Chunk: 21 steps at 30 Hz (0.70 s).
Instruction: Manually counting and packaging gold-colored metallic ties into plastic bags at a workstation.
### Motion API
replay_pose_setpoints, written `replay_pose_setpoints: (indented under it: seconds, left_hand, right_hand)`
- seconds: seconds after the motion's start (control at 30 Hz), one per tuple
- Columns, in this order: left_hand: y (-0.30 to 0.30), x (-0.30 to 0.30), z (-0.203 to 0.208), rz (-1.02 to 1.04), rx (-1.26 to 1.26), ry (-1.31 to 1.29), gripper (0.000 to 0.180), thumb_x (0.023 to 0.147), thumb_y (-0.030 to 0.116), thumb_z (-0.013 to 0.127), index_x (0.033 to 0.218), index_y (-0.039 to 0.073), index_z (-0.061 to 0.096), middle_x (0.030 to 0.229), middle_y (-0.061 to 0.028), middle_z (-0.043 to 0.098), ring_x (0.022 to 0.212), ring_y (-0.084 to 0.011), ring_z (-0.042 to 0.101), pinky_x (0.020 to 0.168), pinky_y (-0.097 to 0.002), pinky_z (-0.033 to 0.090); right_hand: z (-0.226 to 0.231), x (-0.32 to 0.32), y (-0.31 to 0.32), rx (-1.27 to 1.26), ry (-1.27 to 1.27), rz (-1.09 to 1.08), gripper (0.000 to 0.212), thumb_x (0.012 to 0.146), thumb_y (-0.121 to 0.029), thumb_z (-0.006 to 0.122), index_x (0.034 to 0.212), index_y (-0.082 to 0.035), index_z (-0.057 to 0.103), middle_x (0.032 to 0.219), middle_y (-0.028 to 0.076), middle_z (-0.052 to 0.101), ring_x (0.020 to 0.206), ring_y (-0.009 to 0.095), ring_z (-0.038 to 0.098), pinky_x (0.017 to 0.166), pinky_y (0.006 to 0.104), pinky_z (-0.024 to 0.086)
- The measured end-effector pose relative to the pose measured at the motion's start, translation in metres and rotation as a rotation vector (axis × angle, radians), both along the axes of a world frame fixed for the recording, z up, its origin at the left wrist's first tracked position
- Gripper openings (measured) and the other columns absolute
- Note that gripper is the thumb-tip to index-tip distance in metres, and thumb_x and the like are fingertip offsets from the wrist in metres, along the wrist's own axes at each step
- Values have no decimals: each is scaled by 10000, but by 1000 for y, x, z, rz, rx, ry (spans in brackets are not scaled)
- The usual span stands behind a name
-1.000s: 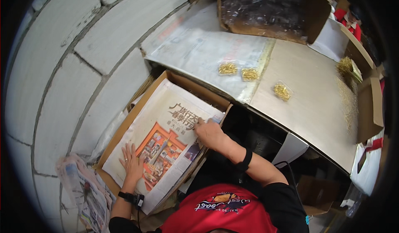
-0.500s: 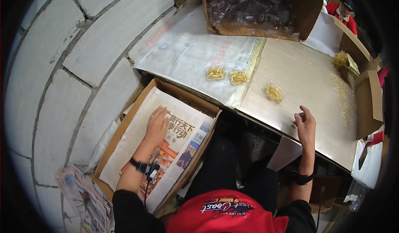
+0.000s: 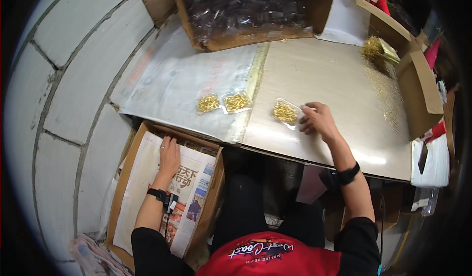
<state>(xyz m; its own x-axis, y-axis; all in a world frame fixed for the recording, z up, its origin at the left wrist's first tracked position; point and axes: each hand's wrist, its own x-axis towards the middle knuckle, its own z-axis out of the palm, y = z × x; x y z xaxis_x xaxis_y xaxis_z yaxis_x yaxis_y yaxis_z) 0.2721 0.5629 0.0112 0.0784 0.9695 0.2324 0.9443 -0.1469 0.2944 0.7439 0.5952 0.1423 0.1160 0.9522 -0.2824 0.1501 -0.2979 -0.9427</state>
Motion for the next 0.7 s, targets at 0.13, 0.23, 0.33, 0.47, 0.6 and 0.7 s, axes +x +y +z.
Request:
replay_pose_setpoints:
  seconds: [0.13,0.23,0.33,0.47,0.6,0.7]
  left_hand:
    - [-18,17,28,-19,118,20,285,899,110,474,1125,-52,538,1201,-248,508,1193,-374,431,1010,-442,334]
    - [-43,39,73,-12,-18,-343,218,884,79,497,1044,-38,591,1088,-230,579,1088,-342,535,921,-398,423]
    - [-57,80,118,-58,-49,-674,177,906,94,514,982,-31,614,966,-149,643,893,-228,635,766,-303,495]
    - [-72,125,153,-118,-351,-1142,254,934,192,519,1068,-19,562,962,-109,647,826,-163,648,663,-258,523]
    - [-78,132,153,-89,-546,-1305,277,926,224,539,1064,-10,486,853,-110,630,747,-195,661,522,-253,543]
    - [-82,112,140,-58,-523,-1310,236,921,188,544,1037,-10,488,818,-108,625,666,-186,651,471,-240,522]
  right_hand:
    - [-9,-1,6,41,13,5,207,859,-77,571,952,107,563,617,110,600,444,159,591,360,248,454]
    - [-8,-2,-4,31,61,32,175,851,-71,586,942,78,578,641,104,616,471,152,605,372,239,448]
    - [2,-13,-25,121,113,14,115,834,-58,597,860,54,593,643,68,608,476,113,580,406,234,454]
    - [23,-45,-63,137,142,87,117,827,-44,592,878,62,597,652,75,614,498,109,582,443,236,469]
    - [29,-110,-89,75,185,254,126,820,-49,598,891,55,599,653,81,615,496,119,581,443,231,464]
    - [20,-150,-88,41,208,409,133,836,-66,589,892,54,596,650,83,609,501,124,581,447,229,466]
